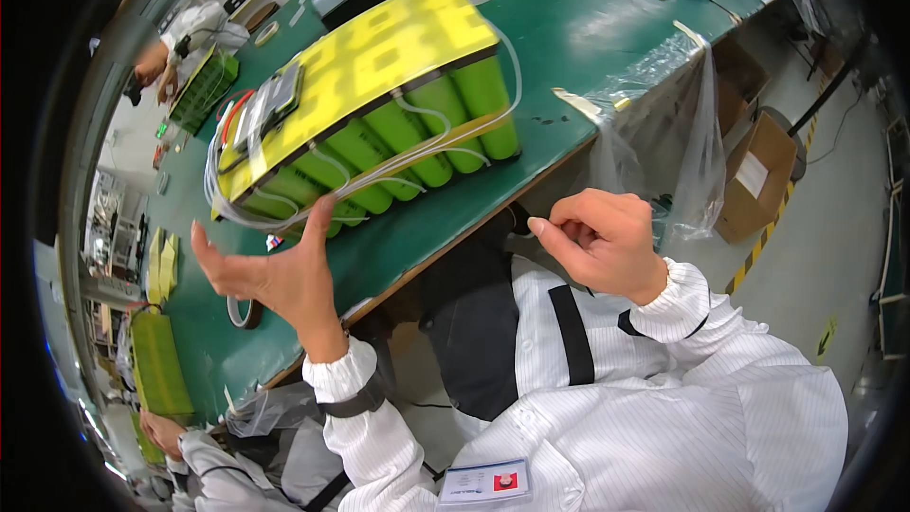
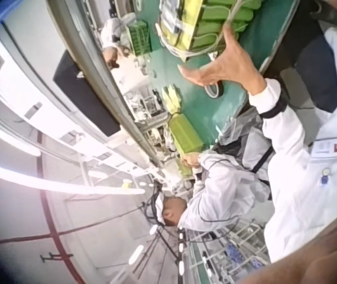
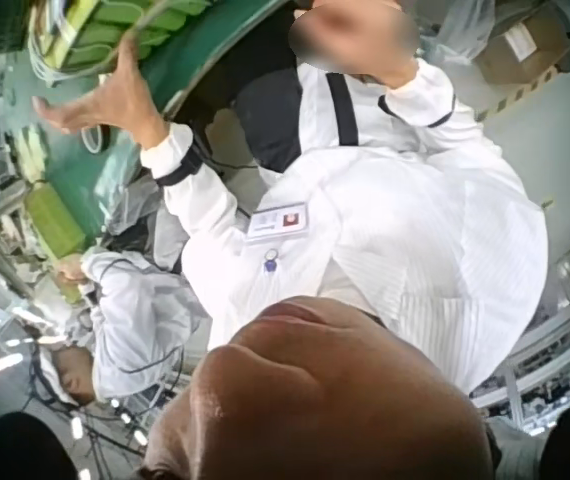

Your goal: The person organizes a bundle of white wires attached to a green cylindrical battery pack. They repeatedly gather, align, and smooth the wires along the side of the pack using both hands to ensure they are neatly arranged.

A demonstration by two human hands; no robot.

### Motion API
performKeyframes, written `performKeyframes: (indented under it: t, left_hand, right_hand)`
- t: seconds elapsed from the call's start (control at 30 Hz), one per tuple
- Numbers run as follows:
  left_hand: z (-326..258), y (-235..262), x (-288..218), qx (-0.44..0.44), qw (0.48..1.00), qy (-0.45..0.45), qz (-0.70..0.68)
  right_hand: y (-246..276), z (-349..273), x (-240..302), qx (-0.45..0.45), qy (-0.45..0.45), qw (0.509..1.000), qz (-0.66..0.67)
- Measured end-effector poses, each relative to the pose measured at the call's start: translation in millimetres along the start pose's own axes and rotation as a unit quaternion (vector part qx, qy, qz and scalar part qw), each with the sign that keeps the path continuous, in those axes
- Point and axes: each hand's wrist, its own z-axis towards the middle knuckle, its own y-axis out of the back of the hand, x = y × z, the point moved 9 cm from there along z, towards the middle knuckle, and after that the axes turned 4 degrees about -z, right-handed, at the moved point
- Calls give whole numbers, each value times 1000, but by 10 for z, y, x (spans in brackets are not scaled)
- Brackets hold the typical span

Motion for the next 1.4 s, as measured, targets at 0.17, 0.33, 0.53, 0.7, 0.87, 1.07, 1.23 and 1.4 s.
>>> performKeyframes:
  t: [0.17, 0.33, 0.53, 0.7, 0.87, 1.07, 1.23, 1.4]
  left_hand:
    - [64, -62, -114, 10, 1000, -23, 3]
    - [102, -91, -158, 28, 999, -39, -11]
    - [132, -69, -157, 3, 996, -92, 18]
    - [98, -67, -59, -7, 990, -140, 25]
    - [122, -99, -139, 2, 984, -176, 34]
    - [85, -86, -203, 8, 979, -204, 7]
    - [100, -102, -280, 11, 975, -222, -9]
    - [108, -129, -287, 19, 973, -225, -47]
  right_hand:
    - [122, -48, -162, -17, -25, 999, 19]
    - [216, -139, -311, -29, -45, 998, 34]
    - [343, -48, -336, -41, -36, 998, 44]
    - [129, 411, -170, -77, 28, 997, -9]
    - [-61, 603, 98, -153, 83, 984, -47]
    - [-319, 655, 195, -193, 106, 973, -63]
    - [-273, 697, 153, -179, 123, 972, -84]
    - [-95, 705, 67, -172, 156, 967, -103]
